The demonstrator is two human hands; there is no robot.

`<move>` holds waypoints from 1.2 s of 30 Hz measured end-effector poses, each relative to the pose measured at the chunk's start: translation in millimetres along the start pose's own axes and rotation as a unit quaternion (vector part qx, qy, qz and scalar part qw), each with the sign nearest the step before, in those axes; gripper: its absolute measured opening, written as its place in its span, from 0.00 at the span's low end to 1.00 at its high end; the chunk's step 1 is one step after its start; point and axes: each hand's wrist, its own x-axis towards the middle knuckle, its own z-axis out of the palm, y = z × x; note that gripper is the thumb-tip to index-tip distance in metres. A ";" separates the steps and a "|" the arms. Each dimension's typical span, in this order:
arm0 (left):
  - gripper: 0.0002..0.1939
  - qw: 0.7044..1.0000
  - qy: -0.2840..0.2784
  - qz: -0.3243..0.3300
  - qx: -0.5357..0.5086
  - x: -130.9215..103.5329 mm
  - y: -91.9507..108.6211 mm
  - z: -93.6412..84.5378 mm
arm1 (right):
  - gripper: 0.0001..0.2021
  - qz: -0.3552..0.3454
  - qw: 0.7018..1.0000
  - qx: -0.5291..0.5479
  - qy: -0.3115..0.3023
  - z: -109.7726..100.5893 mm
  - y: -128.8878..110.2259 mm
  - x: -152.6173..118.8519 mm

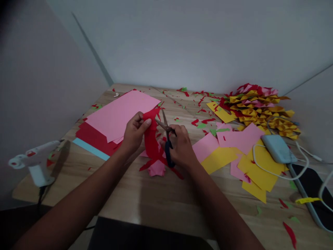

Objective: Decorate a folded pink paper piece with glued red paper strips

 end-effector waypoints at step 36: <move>0.23 0.997 -0.007 -0.057 -0.046 1.2 -4.2 1.5 | 0.10 -0.009 0.998 -0.034 0.050 0.1 13.6 1.3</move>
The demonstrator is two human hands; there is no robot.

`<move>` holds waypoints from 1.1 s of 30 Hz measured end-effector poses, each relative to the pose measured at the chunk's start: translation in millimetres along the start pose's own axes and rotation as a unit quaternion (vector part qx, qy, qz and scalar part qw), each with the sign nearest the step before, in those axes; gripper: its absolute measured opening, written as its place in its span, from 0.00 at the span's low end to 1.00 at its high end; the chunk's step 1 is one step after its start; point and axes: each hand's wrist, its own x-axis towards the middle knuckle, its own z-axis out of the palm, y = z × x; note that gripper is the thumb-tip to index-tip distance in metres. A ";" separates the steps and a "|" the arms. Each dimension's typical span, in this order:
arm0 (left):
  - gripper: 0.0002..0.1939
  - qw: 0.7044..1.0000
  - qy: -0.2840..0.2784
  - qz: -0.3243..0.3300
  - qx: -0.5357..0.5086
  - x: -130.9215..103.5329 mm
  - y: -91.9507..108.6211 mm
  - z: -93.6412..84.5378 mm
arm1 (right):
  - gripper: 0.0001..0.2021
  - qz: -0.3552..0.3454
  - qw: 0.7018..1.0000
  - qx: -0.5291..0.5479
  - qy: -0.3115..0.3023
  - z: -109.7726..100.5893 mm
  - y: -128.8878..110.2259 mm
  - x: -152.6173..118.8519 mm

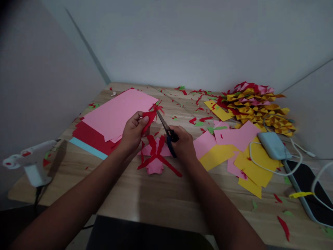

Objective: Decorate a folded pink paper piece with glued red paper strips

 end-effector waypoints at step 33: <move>0.20 1.000 -0.012 -0.006 -0.019 -2.2 -9.0 2.1 | 0.12 0.013 0.999 0.025 -0.034 2.9 -4.5 -1.9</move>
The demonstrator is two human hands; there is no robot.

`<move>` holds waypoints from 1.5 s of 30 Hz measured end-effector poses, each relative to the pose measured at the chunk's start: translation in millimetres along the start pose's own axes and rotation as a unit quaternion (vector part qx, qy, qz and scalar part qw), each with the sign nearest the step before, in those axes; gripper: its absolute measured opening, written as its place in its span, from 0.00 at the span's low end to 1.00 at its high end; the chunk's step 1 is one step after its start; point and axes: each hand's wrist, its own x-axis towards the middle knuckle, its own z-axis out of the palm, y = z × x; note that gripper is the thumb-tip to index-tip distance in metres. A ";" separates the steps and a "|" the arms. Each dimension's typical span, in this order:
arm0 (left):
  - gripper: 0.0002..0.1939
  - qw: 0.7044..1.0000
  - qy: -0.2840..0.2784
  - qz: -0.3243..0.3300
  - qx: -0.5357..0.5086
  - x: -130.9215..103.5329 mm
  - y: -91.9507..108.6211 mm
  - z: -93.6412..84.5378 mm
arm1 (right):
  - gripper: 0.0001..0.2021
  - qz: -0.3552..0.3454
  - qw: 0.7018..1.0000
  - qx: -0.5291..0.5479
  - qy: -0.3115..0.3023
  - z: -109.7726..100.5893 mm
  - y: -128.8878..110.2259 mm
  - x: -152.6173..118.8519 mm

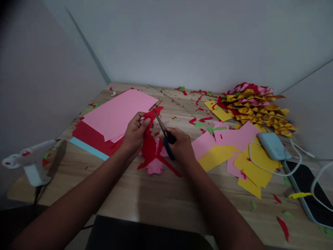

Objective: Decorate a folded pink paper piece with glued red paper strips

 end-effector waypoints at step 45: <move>0.13 0.929 -0.165 0.062 0.326 1.4 -0.9 -20.9 | 0.22 0.121 0.968 0.217 -0.032 -14.9 -14.0 9.7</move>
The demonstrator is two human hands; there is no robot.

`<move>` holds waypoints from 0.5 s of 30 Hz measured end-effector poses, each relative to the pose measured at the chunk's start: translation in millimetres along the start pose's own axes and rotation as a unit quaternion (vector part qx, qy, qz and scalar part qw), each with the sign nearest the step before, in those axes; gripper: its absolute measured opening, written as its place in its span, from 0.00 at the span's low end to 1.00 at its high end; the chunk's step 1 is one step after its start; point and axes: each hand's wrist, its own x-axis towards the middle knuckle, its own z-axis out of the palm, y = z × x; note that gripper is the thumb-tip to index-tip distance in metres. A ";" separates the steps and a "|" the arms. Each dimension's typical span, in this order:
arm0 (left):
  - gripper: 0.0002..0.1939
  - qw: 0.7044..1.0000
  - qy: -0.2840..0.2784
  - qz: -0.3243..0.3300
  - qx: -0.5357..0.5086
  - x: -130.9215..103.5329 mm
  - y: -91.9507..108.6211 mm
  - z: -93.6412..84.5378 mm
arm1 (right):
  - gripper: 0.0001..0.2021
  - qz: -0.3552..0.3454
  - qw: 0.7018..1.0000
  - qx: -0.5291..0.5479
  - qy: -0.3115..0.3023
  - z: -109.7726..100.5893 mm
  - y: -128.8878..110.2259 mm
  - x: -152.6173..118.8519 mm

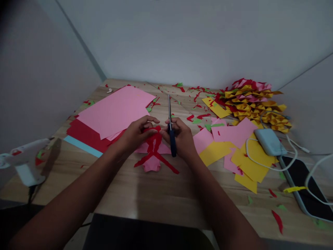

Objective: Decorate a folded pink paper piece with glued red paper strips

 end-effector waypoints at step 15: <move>0.16 0.997 -0.076 0.005 -0.027 -3.0 4.3 0.3 | 0.24 0.081 0.994 0.069 -0.038 1.2 1.3 0.7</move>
